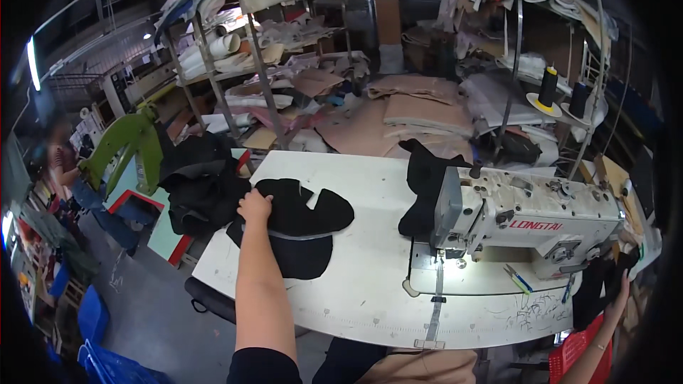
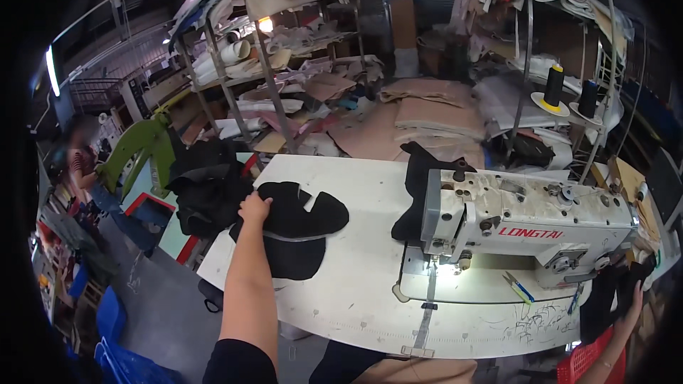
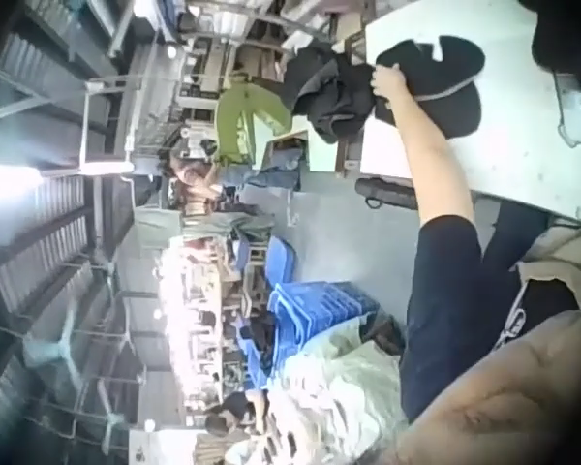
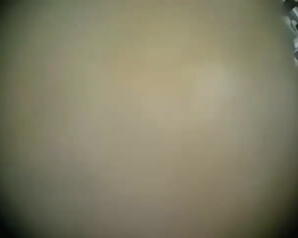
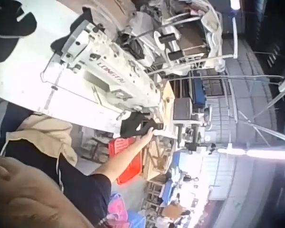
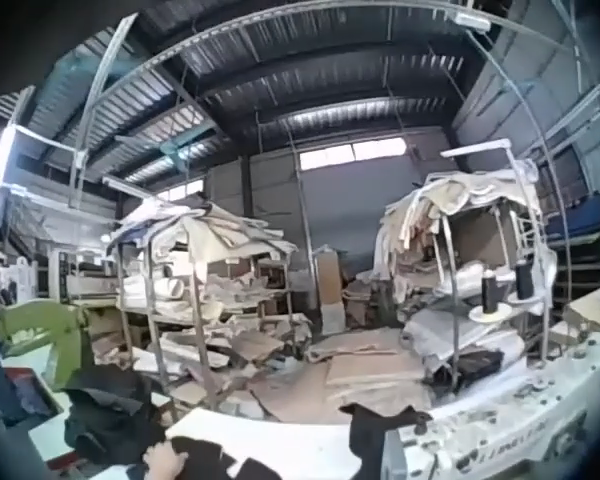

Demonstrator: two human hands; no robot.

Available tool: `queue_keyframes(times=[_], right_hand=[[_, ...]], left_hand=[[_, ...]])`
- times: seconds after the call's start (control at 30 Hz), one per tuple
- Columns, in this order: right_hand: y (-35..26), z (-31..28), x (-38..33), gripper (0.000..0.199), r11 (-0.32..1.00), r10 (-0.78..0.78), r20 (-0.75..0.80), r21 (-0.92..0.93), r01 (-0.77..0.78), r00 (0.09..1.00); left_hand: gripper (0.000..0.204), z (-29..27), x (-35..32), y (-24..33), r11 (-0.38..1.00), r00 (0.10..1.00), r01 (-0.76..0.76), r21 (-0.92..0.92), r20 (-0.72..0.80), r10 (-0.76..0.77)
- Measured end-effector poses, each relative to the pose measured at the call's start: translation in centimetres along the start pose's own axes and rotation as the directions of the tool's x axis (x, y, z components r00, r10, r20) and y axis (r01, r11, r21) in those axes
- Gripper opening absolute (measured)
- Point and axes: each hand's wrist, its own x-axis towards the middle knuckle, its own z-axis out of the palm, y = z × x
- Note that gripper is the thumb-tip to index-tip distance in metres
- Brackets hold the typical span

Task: Stitching together black fabric shoe upper components using an industrial sewing machine.

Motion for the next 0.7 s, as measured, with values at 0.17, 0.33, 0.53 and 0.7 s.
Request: queue_keyframes(times=[0.17, 0.33, 0.53, 0.7], right_hand=[[-6.1, -3.6, -3.0, 0.047, 0.705, 0.508, -0.023, 0.586, -0.400, 0.861], [-23.3, 3.0, -0.8, 0.037, 0.327, 0.503, 0.327, 0.785, -0.527, 0.800], [-28.2, 8.7, -4.7, 0.024, 0.065, 0.425, 0.568, 0.758, -0.650, 0.705], [-31.3, 12.5, -5.3, 0.017, 0.124, 0.336, 0.730, 0.592, -0.796, 0.595]], left_hand=[[0.065, -2.7, 1.2, 1.5, 0.995, 0.996, 0.064, -0.080, 0.065, -0.058], [0.064, -3.5, 1.3, 2.0, 0.994, 0.988, 0.100, -0.033, 0.121, -0.095], [0.046, 1.8, 2.0, -1.0, 0.997, 0.956, -0.056, -0.059, -0.290, 0.037], [0.040, 2.0, 0.0, -2.0, 0.839, 0.693, -0.532, 0.117, -0.508, 0.511]])
